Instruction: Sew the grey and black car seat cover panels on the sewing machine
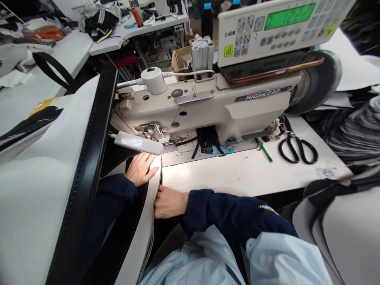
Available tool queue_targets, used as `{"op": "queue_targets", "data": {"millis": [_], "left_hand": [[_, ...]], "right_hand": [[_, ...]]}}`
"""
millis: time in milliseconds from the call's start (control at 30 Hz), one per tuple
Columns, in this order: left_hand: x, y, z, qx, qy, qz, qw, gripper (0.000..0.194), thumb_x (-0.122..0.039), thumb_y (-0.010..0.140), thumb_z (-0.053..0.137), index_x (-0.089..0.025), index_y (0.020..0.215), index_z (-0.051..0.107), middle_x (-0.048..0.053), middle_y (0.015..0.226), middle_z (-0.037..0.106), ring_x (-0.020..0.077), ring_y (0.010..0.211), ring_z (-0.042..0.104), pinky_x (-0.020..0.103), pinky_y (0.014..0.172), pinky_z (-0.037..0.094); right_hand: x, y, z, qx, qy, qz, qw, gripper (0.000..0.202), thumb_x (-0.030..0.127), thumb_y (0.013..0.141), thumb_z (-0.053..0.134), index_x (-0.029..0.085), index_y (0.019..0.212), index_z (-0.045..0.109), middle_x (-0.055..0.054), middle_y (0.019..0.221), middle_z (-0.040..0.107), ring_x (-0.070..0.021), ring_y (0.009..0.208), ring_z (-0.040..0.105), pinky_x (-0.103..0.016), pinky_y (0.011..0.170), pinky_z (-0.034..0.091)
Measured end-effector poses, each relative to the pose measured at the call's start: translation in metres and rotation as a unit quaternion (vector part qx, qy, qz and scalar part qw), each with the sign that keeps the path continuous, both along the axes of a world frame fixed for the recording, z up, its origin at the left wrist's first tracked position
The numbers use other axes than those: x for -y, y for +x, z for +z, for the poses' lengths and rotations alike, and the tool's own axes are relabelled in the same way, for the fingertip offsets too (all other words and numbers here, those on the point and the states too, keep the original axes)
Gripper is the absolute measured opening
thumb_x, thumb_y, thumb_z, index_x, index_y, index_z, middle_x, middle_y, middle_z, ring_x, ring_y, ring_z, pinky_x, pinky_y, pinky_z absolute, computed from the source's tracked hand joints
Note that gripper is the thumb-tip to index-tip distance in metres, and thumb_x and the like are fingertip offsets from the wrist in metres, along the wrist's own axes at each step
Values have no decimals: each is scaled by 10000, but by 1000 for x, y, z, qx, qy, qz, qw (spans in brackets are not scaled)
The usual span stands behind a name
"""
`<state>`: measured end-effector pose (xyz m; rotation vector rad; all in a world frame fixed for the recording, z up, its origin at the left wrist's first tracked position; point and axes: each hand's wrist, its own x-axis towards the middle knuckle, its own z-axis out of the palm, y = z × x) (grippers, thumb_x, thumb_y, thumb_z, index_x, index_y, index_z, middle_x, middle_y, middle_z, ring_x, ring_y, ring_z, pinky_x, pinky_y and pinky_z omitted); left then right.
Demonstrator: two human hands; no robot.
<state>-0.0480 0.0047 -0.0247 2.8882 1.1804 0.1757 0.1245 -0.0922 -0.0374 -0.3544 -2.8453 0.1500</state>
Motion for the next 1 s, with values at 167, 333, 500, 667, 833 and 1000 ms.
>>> {"op": "queue_targets", "data": {"millis": [167,333,500,667,833,1000], "left_hand": [[9,5,1,7,21,0,1000,534,-419,905,350,-91,1283,535,168,1270,556,297,1180,489,427,981,382],[12,4,1,-11,9,19,1000,527,-424,903,346,-125,1301,519,150,1276,566,294,1190,482,455,1035,323],[9,-4,1,-55,-26,14,998,550,-444,931,328,-144,1379,443,155,1342,528,317,1234,446,534,1081,223],[9,-5,3,-68,-40,8,997,554,-443,933,329,-135,1377,449,169,1352,517,331,1246,431,525,1054,266],[9,-2,7,-67,-39,9,997,539,-428,927,343,-130,1354,481,169,1308,545,330,1223,454,519,1043,290],[7,-3,13,-50,-44,-17,998,505,-427,907,384,-133,1289,533,146,1277,566,307,1196,475,473,1035,332]], "right_hand": [[0,0,3,-15,-4,40,999,255,137,821,561,190,585,640,-23,566,652,-171,580,550,-346,625,318],[2,0,3,-16,-10,45,999,232,133,800,584,192,585,649,-27,579,660,-187,589,571,-353,606,317],[1,2,4,-22,-1,47,999,221,115,786,570,193,596,651,-33,578,658,-190,597,574,-356,613,325],[-1,2,2,-30,3,52,998,256,117,793,564,193,558,633,-28,531,632,-179,560,548,-346,599,322],[-2,4,1,-37,-3,55,998,260,113,789,572,199,549,625,-17,519,623,-180,545,539,-346,599,323],[-2,4,-2,-43,14,58,997,244,131,805,567,190,578,633,-32,572,645,-193,589,559,-362,646,346]]}}
